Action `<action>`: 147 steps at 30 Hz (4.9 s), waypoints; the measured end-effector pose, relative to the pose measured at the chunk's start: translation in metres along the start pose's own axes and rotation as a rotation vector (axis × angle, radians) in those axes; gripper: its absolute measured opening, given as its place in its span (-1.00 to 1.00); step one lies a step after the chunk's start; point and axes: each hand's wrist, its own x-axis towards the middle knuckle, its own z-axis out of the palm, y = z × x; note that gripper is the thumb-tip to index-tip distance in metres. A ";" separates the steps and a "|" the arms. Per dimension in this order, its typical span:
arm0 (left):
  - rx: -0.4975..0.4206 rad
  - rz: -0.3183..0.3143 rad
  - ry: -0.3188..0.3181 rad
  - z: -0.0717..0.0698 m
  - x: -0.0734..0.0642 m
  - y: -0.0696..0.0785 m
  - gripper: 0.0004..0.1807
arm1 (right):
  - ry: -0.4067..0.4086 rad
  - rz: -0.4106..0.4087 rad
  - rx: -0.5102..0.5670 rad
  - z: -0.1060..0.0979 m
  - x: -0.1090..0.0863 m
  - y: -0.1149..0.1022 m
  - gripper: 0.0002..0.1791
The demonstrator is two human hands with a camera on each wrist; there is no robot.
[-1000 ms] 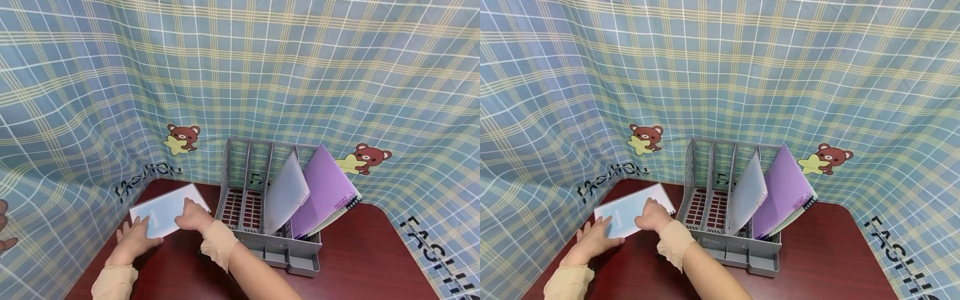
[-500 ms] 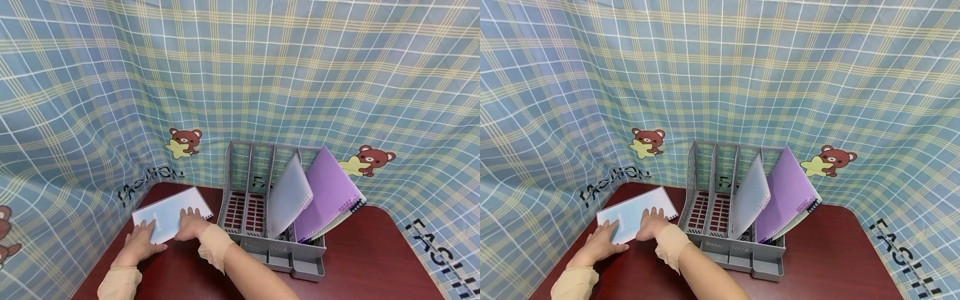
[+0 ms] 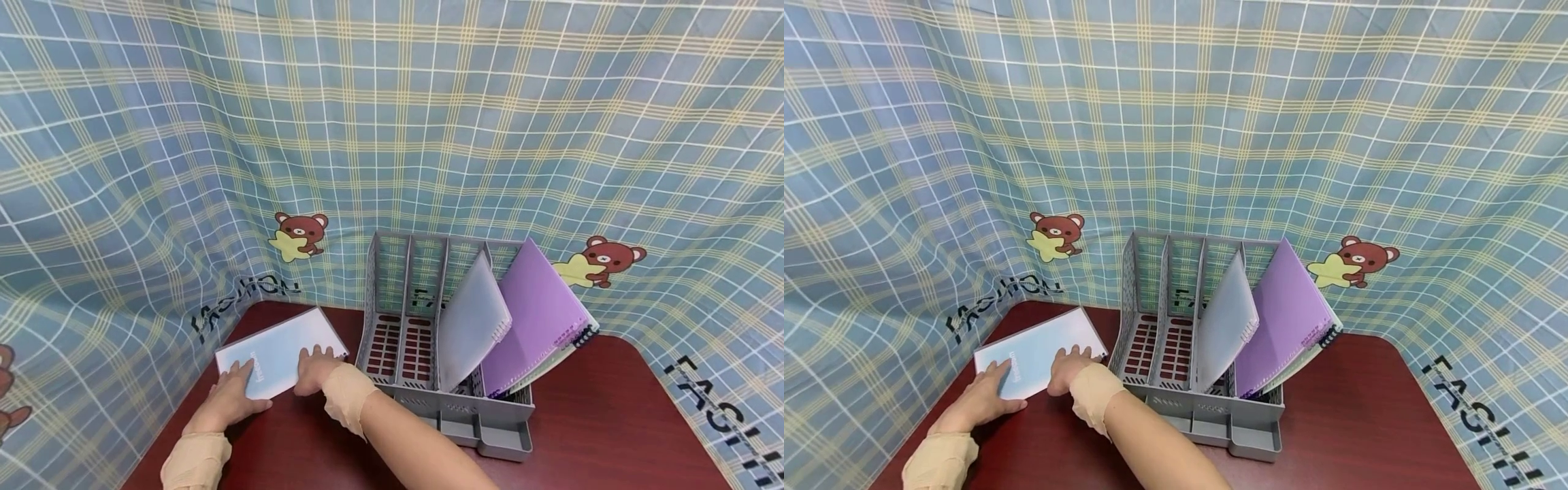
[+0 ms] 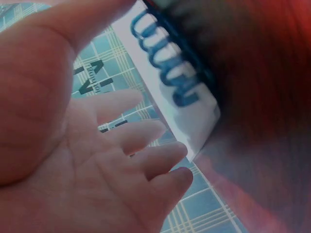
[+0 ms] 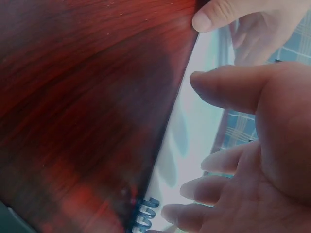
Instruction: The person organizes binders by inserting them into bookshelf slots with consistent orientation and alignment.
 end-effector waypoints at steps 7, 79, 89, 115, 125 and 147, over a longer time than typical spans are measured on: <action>-0.007 0.005 -0.029 -0.002 0.004 -0.003 0.14 | 0.000 0.015 -0.030 0.005 0.007 -0.003 -0.17; 0.101 0.077 0.091 -0.001 0.007 -0.001 -0.35 | 0.091 -0.061 -0.218 0.022 0.025 -0.025 -0.39; 0.120 0.095 0.141 -0.006 0.003 0.003 -0.54 | 0.117 -0.090 -0.192 0.020 0.023 -0.026 -0.58; 0.066 0.239 0.350 -0.043 -0.022 0.044 -0.79 | 0.335 -0.066 -0.270 0.015 0.034 -0.035 -0.94; 0.072 0.228 0.349 -0.047 -0.027 0.051 -0.79 | 0.384 -0.042 -0.277 0.021 0.033 -0.038 -0.84; 0.044 0.530 0.840 -0.069 -0.052 0.096 -0.37 | 0.726 -0.207 0.025 -0.001 0.008 -0.016 -0.81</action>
